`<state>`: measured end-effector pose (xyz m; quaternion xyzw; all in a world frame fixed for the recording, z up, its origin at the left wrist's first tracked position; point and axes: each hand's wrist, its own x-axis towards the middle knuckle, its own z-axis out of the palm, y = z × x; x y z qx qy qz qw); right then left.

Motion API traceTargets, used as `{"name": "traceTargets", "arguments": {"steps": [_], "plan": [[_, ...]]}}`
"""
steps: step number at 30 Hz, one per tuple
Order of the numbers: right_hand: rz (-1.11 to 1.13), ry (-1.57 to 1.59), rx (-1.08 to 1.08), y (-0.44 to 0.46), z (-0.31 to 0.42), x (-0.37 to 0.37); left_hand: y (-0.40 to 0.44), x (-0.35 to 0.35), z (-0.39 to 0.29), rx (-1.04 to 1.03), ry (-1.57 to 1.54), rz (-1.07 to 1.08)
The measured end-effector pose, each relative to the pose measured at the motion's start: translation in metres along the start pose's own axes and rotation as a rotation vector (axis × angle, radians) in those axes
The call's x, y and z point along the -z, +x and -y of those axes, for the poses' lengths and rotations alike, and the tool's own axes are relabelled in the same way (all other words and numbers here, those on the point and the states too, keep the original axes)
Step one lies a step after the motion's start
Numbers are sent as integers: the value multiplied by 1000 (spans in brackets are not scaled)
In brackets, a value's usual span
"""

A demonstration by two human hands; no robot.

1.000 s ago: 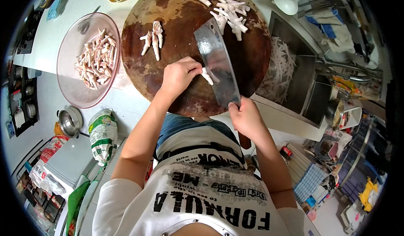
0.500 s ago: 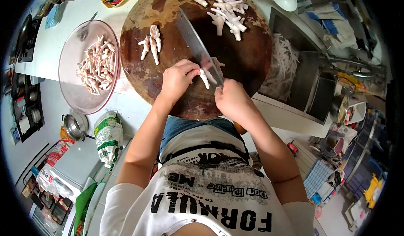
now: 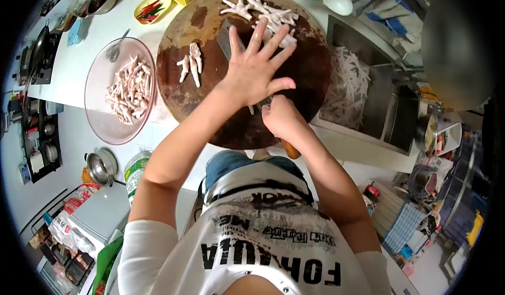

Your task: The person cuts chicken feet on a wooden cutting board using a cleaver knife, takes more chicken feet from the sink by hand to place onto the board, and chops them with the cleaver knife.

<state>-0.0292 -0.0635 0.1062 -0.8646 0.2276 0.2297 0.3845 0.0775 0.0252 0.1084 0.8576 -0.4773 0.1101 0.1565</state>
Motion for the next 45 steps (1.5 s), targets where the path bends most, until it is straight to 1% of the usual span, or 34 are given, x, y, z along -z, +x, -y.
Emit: {"name": "traceTargets", "arguments": {"steps": [1, 2, 3, 5, 7, 8, 9, 11, 13, 15, 18, 20, 21, 23, 24, 25, 27, 29, 31, 32, 34, 35, 36, 38, 39, 41, 42, 43, 45], "plan": [[-22, -48, 12, -4, 0, -4, -4, 1, 3, -10, 33, 63], [-16, -75, -2, -8, 0, -6, -2, 16, 3, 44, 85, 18], [-12, -65, -4, -10, 0, -7, -4, 30, 5, 116, 112, -109], [62, 8, -67, -11, -2, -3, -16, 48, 16, 220, -2, -330], [57, -22, -38, -15, -14, -3, -50, 33, 23, 475, -129, -139], [58, -52, -9, -19, -18, -5, -69, 15, 18, 502, -256, -72], [92, -44, -88, -24, -18, -4, -87, -3, 14, 531, -385, -6], [24, -64, 15, -27, -19, -10, -104, -29, 0, 519, -586, 21], [1, -66, 53, -22, -4, -9, -113, -48, -12, 518, -656, 105], [-9, -63, 50, -25, -4, -7, -113, -49, -19, 530, -624, 72], [27, -122, 38, -41, -19, -10, -116, -47, -21, 536, -561, 89], [29, -189, 11, -44, -26, -15, -118, -44, -18, 470, -568, 76], [-18, -125, 56, -39, -20, -16, -120, -45, -16, 479, -571, 73], [-3, -137, 70, -25, 1, -10, -127, -46, -10, 258, -586, 38], [-27, -136, 67, -24, 7, -4, -129, -45, -7, 244, -580, 36], [-47, -61, 138, -15, -8, -2, -133, -42, -7, 244, -576, 32], [-100, -124, 155, -18, -25, 13, -132, -35, -9, 377, -505, 80], [-119, -30, 127, -30, -34, 31, -135, -33, -15, 417, -501, 120], [-203, 72, 155, -44, -39, 40, -130, -29, -21, 283, -444, 43], [-204, 71, 161, -51, -40, 45, -126, -31, -21, 187, -421, 68], [-142, 337, 83, -65, -42, 56, -115, -35, -26, 117, -373, 165], [-143, 331, 87, -73, -41, 60, -108, -37, -26, 75, -354, 197], [-191, 381, 99, -80, -40, 64, -97, -36, -29, 74, -353, 191], [-240, 489, 115, -89, -46, 70, -74, -36, -34, -9, -131, 360], [-243, 485, 119, -93, -47, 73, -65, -38, -37, -9, -130, 354], [-323, 630, 117, -102, -47, 78, -43, -42, -41, -153, 111, 509], [-342, 585, 131, -103, -50, 80, -32, -52, -39, -202, 179, 629], [-342, 582, 143, -104, -55, 81, -29, -60, -40, -195, 186, 622], [-326, 587, 174, -106, -59, 80, -25, -53, -37, -351, 206, 717]]}}
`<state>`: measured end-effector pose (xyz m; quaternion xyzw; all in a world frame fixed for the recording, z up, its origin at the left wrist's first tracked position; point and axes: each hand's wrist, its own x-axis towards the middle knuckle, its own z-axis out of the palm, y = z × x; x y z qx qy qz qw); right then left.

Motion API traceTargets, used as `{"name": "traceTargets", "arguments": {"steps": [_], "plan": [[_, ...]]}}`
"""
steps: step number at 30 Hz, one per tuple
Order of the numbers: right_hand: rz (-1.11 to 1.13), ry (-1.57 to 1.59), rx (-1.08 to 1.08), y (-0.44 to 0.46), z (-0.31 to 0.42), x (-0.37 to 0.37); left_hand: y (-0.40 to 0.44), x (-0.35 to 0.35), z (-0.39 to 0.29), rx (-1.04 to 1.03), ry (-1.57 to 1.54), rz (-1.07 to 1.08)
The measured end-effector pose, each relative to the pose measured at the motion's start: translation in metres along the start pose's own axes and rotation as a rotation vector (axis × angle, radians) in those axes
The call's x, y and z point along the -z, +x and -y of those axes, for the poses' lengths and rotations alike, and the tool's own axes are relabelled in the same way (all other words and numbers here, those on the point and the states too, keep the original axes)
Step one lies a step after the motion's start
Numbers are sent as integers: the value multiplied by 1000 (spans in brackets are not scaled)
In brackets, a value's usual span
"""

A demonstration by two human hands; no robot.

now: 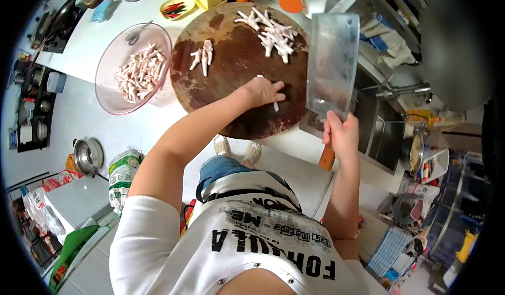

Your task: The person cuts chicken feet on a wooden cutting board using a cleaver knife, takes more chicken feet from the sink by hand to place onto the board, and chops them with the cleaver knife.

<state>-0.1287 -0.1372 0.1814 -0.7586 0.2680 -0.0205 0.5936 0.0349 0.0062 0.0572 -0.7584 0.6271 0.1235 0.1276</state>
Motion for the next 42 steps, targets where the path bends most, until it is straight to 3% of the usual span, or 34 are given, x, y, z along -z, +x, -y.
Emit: {"name": "traceTargets", "arguments": {"steps": [2, 4, 6, 7, 8, 9, 10, 11, 12, 14, 17, 18, 19, 20, 22, 24, 25, 26, 28, 31, 37, 42], "plan": [[9, 10, -14, -4, -1, -3, -11, -6, 7, -77, -138, -139], [2, 32, -40, -4, -11, -4, -17, -18, 14, -28, -173, -132], [8, 49, -49, -5, -14, -8, -34, -11, 32, 37, -169, 22], [27, 40, -51, -5, -16, -9, -39, -9, 42, 181, -340, 113], [44, 29, -53, -4, -17, -9, -45, -37, 62, 157, -300, -82], [42, 29, -53, -3, -17, -10, -70, 7, 67, 258, -155, 44], [19, 34, -73, -2, -16, -13, -78, 23, 74, 629, -597, 24], [-3, 38, -90, -1, -15, -15, -79, -18, 101, 461, -241, -81], [-4, 39, -89, 0, -15, -15, -88, -1, 108, 499, -215, 58], [43, 56, -66, 5, -15, -16, -90, -23, 109, 650, 110, -162], [20, 53, -77, 6, -11, -19, -67, -2, 65, 455, -116, -171], [15, 52, -72, 8, -13, -19, -58, 8, 48, 369, -183, -82], [17, 66, -84, 11, -17, -20, -47, -7, 38, 263, -79, -202], [20, 80, -96, 14, -19, -21, -39, -11, 32, 215, 1, -156], [32, 73, -84, 19, -21, -23, -24, -31, 40, 281, -3, -144], [27, 36, -107, 23, -32, -24, -39, -21, 62, 421, 52, 1], [50, 6, -84, 27, -39, -23, -40, -32, 79, 558, -44, -2], [49, 8, -85, 29, -43, -24, -52, -33, 89, 632, 75, -56], [0, 34, -123, 31, -47, -27, -56, -25, 103, 636, 85, -103], [-13, 52, -168, 31, -48, -28, -14, -11, 96, 635, -281, -519], [-20, 104, -175, 28, -46, -22, 67, -36, 102, 729, -1045, -698], [9, 127, -144, 27, -52, -17, 21, -39, 66, 806, -968, -733]]}}
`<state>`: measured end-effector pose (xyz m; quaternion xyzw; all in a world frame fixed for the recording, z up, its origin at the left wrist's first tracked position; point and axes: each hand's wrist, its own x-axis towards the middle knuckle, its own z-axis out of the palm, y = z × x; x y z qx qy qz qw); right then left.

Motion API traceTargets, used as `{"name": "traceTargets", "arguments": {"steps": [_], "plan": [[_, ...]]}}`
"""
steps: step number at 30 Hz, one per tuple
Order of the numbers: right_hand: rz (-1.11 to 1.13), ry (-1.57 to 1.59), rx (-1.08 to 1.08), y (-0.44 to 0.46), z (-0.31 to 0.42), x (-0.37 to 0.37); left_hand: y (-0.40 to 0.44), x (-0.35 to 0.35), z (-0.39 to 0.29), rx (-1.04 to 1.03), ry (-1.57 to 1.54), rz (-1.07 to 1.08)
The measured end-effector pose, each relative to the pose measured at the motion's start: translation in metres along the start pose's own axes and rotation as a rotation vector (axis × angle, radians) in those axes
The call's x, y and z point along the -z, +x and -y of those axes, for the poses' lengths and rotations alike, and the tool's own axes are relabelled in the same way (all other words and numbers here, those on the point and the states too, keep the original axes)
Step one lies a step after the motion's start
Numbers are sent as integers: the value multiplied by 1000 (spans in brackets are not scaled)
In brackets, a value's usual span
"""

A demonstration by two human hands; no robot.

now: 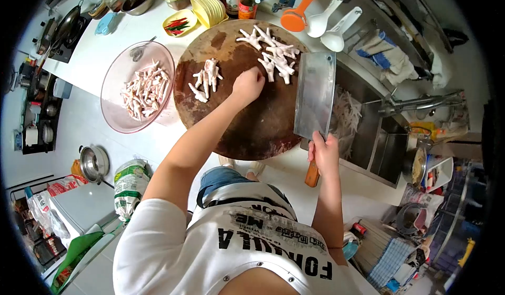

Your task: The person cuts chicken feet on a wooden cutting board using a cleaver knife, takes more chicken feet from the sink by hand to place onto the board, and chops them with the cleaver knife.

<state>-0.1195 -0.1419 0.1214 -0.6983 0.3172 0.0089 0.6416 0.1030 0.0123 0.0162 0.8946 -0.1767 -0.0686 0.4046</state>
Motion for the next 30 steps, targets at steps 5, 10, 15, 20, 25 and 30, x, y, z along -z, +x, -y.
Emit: {"name": "traceTargets", "arguments": {"steps": [5, 10, 15, 20, 25, 30], "plan": [[8, 9, 2, -2, 7, 1, 18, 26, -9, -563, 726, 67], [30, 13, 18, -8, 2, 5, 78, 11, -5, -1113, 997, 336], [1, 12, -19, -15, -4, 10, 23, 28, -75, -245, 822, 665], [21, -30, 22, -18, -11, 11, -22, 22, -23, -109, 434, 547], [3, -77, 12, -22, -11, 3, -58, 7, -21, 15, 158, 381], [-8, -500, 67, -24, -30, -7, -96, -9, -22, 68, 119, 307]]}}
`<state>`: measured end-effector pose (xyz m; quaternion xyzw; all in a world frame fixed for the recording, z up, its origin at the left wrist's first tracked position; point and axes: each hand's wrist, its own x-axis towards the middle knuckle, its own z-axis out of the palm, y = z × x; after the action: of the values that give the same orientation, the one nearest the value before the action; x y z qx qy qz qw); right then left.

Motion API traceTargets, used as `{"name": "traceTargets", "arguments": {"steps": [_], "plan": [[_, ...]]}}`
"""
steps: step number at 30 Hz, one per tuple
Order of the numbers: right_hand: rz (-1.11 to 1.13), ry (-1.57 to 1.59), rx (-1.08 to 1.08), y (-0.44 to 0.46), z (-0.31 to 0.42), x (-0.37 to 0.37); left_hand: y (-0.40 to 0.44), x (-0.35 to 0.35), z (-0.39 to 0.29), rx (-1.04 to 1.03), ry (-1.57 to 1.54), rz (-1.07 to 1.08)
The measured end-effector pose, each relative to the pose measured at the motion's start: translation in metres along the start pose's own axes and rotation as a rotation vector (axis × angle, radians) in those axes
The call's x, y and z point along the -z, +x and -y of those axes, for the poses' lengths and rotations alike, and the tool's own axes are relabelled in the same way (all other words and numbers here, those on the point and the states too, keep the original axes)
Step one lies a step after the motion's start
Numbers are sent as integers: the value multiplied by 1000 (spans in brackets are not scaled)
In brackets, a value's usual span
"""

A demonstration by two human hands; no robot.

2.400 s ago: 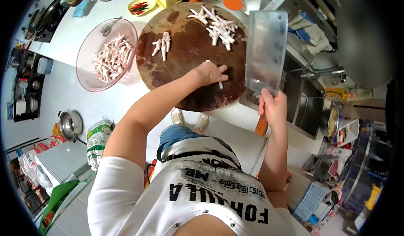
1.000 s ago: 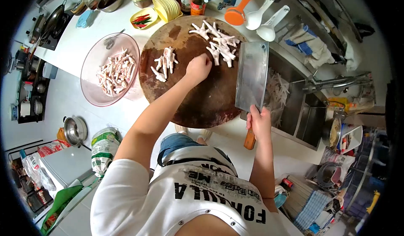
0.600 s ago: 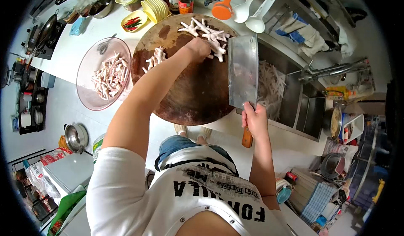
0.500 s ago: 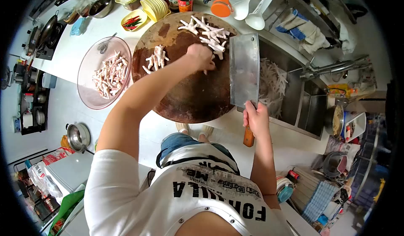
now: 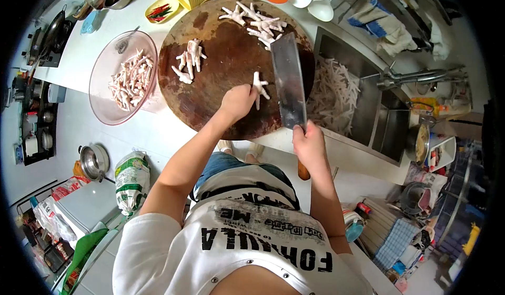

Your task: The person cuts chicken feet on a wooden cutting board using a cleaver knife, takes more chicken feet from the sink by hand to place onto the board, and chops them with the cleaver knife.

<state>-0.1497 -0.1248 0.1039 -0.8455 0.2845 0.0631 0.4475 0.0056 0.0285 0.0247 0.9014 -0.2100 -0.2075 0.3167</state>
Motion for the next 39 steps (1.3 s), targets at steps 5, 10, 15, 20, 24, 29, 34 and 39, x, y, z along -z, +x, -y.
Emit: {"name": "traceTargets", "arguments": {"steps": [5, 10, 15, 20, 24, 29, 34, 39], "plan": [[73, -134, -23, -20, 38, -3, -20, -10, -6, 57, 57, -140], [38, -177, -53, -23, 40, -7, -14, -22, -8, 6, 138, -243], [-40, -195, 15, -19, 33, -2, -13, -26, -6, -22, 188, -285], [-37, -178, 16, -16, 31, -4, -15, -21, -8, 30, 170, -210], [-29, -231, 11, -14, 35, -3, -17, -14, -5, 46, 128, -164], [-42, -226, -43, -13, 33, -1, -14, -8, -3, 63, 100, -99], [-24, -175, -5, -13, 31, -2, -14, -7, -10, 87, 124, -65], [109, -76, -56, -14, 35, -8, -14, -19, -12, 1, 242, -216]]}}
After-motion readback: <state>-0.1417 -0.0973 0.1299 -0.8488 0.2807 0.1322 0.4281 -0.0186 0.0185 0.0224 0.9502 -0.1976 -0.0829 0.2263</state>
